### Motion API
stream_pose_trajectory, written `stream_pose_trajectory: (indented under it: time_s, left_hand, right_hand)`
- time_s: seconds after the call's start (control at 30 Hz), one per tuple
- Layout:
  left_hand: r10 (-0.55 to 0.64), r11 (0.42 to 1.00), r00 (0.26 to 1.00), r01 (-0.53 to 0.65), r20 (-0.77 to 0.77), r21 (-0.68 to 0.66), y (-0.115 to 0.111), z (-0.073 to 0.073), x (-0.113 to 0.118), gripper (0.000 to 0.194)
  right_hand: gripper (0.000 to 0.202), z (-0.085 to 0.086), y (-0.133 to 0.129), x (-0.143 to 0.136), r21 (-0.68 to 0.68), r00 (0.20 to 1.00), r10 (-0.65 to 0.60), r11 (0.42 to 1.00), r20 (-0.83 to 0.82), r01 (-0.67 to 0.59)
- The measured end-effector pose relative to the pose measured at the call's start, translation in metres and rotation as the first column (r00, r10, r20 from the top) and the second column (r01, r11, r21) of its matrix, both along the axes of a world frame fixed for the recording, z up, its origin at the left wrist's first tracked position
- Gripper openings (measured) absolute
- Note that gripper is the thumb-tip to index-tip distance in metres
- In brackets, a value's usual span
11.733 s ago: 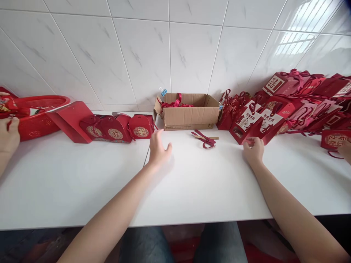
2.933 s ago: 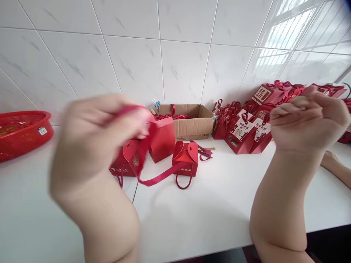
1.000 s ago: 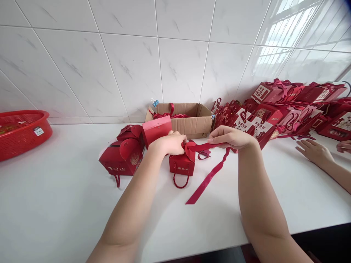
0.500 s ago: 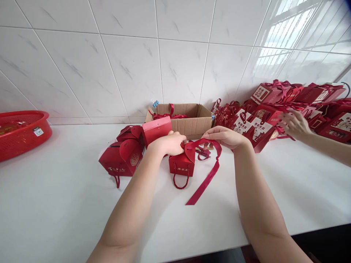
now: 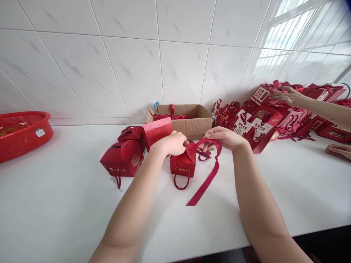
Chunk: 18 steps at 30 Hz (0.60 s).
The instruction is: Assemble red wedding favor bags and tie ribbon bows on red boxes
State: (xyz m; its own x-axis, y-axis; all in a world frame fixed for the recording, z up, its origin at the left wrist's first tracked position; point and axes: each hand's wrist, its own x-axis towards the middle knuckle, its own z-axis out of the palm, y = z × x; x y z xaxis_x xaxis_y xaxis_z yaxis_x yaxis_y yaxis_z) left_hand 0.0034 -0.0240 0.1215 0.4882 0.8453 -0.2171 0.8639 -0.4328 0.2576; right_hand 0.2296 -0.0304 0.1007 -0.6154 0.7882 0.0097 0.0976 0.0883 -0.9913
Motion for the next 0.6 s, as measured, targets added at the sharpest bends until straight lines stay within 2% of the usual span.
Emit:
stream_pose_trajectory:
  time_s: [0.17, 0.37, 0.6]
  left_hand:
    - [0.019, 1.000, 1.000, -0.019, 0.022, -0.007, 0.0022, -0.0022, 0.0006, 0.020]
    - [-0.010, 1.000, 1.000, 0.011, 0.029, -0.029, 0.0065, -0.0026, -0.0034, 0.024]
    - [-0.021, 1.000, 0.996, 0.022, 0.083, -0.022, 0.0030, -0.0011, -0.0006, 0.028]
  right_hand:
    - [0.026, -0.0031, 0.0024, 0.0006, -0.037, 1.000, 0.014, 0.999, -0.005, -0.015]
    - [0.027, -0.0028, 0.0029, -0.0003, 0.001, 0.999, 0.026, 1.000, 0.020, -0.026]
    - [0.025, -0.0043, 0.0049, -0.0017, -0.037, 0.999, 0.023, 0.999, 0.037, -0.022]
